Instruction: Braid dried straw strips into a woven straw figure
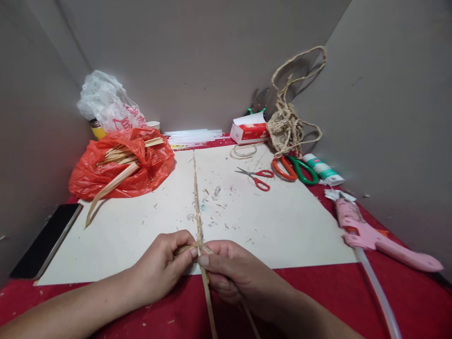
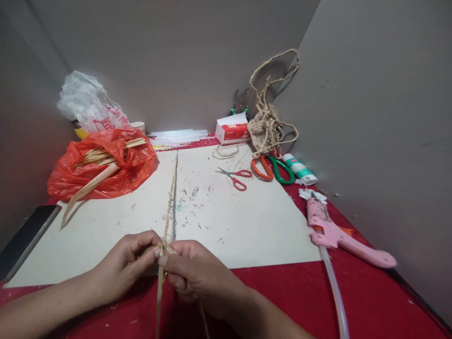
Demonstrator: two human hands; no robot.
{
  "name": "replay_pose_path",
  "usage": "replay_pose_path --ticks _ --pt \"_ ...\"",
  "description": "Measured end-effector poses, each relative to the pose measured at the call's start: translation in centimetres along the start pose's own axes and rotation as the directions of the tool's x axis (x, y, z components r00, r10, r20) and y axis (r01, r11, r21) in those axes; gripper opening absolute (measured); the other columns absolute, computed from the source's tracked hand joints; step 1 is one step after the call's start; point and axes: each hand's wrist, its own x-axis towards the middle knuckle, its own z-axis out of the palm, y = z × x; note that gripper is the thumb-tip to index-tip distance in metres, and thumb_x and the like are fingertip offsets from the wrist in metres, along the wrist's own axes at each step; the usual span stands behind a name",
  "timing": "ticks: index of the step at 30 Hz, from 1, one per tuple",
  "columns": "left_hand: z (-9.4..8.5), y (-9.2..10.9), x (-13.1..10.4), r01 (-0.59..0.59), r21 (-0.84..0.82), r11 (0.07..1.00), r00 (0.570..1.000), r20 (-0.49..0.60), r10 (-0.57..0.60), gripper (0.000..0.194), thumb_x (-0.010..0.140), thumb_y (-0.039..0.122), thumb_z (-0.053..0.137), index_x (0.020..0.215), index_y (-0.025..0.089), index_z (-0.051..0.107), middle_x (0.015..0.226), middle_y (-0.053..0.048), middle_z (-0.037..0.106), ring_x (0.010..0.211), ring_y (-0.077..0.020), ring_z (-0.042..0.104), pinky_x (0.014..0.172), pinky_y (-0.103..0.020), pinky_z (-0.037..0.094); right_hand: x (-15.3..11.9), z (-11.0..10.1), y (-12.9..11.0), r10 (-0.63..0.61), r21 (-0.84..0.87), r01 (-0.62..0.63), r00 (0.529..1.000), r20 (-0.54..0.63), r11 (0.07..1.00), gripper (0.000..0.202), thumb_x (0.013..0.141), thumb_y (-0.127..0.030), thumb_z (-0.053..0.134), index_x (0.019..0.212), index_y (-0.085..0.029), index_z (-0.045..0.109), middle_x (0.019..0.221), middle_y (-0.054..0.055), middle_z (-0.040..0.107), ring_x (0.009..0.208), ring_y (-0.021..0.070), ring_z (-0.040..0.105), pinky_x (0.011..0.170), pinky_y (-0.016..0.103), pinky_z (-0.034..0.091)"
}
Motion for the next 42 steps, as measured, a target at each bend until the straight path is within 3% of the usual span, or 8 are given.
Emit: replay_pose_path --ticks 8,12,15,19,25,30,36,42 --pt "0.3 0.1 0.0 -0.001 0.041 0.999 1.000 -0.001 0.001 0.026 0.089 0.037 0.039 0.078 0.016 0.050 0.067 0.002 0.049 0.061 -0.0093 0.041 0.059 -0.022 0.033 0.0 0.0 0.1 -0.014 -0.069 0.010 0.999 -0.049 0.998 0.030 0.081 -0.043 0.056 0.074 -0.016 0.047 0.044 -0.010 0.035 0.035 0.0021 0.020 0.035 0.019 0.011" --pt "0.3 -0.1 0.2 0.039 -0.202 0.979 0.998 0.066 -0.026 0.026 0.088 0.040 0.042 0.079 0.016 0.048 0.067 0.003 0.047 0.060 -0.0081 0.038 0.057 -0.021 0.031 -0.1 0.1 -0.1 -0.020 -0.103 0.012 0.997 -0.076 0.995 0.030 0.080 -0.043 0.057 0.072 -0.015 0.048 0.044 -0.009 0.035 0.036 0.0022 0.020 0.036 0.019 0.011" --pt "0.1 -0.2 0.5 0.114 -0.424 0.899 0.986 0.159 -0.050 0.026 0.085 0.040 0.048 0.080 0.015 0.050 0.063 0.003 0.047 0.056 -0.0065 0.037 0.055 -0.020 0.029 -0.1 0.3 -0.2 -0.031 -0.149 0.016 0.995 -0.099 0.989 0.031 0.079 -0.043 0.057 0.071 -0.014 0.050 0.042 -0.010 0.034 0.035 0.0022 0.020 0.036 0.019 0.012" --pt "-0.3 -0.6 1.1 0.155 -0.506 0.848 0.984 0.151 -0.090 0.024 0.078 0.037 0.061 0.077 0.013 0.056 0.059 0.003 0.050 0.054 -0.0054 0.038 0.054 -0.018 0.029 -0.1 0.1 -0.1 -0.066 -0.225 0.029 0.985 -0.158 0.974 0.030 0.080 -0.041 0.056 0.069 -0.015 0.049 0.044 -0.009 0.035 0.037 0.0028 0.022 0.038 0.019 0.013" --pt "-0.1 -0.9 1.2 0.134 -0.481 0.866 0.991 0.089 -0.103 0.022 0.076 0.034 0.064 0.077 0.012 0.061 0.073 -0.002 0.062 0.066 -0.0090 0.049 0.065 -0.021 0.037 0.0 -0.2 0.5 -0.134 -0.367 0.049 0.968 -0.210 0.929 0.028 0.082 -0.038 0.053 0.066 -0.016 0.044 0.051 -0.007 0.032 0.046 0.0048 0.023 0.043 0.020 0.018" --pt "0.2 -0.4 0.9 0.060 -0.342 0.938 0.997 0.057 -0.043 0.025 0.083 0.036 0.054 0.077 0.013 0.058 0.069 0.001 0.056 0.064 -0.0080 0.045 0.062 -0.020 0.035 0.1 -0.1 0.5 -0.201 -0.470 0.064 0.948 -0.247 0.880 0.027 0.081 -0.036 0.053 0.066 -0.016 0.045 0.057 -0.005 0.031 0.052 0.0069 0.026 0.048 0.020 0.022" --pt "0.1 -0.3 0.6 0.100 -0.276 0.956 0.985 0.162 -0.056 0.031 0.088 0.041 0.043 0.074 0.015 0.050 0.058 0.006 0.037 0.053 -0.0064 0.030 0.052 -0.019 0.027 0.0 -0.4 0.5 -0.205 -0.443 0.107 0.962 -0.180 0.890 0.027 0.081 -0.040 0.054 0.071 -0.015 0.052 0.058 -0.004 0.037 0.054 0.0082 0.030 0.051 0.021 0.028" --pt "-0.2 0.4 0.6 0.064 -0.273 0.960 0.982 0.190 -0.012 0.029 0.089 0.041 0.039 0.079 0.016 0.049 0.075 0.001 0.046 0.071 -0.0101 0.040 0.070 -0.023 0.036 0.1 -0.2 0.7 -0.258 -0.461 0.162 0.954 -0.153 0.873 0.029 0.081 -0.042 0.054 0.068 -0.015 0.053 0.058 -0.003 0.040 0.059 0.0102 0.036 0.056 0.022 0.033"
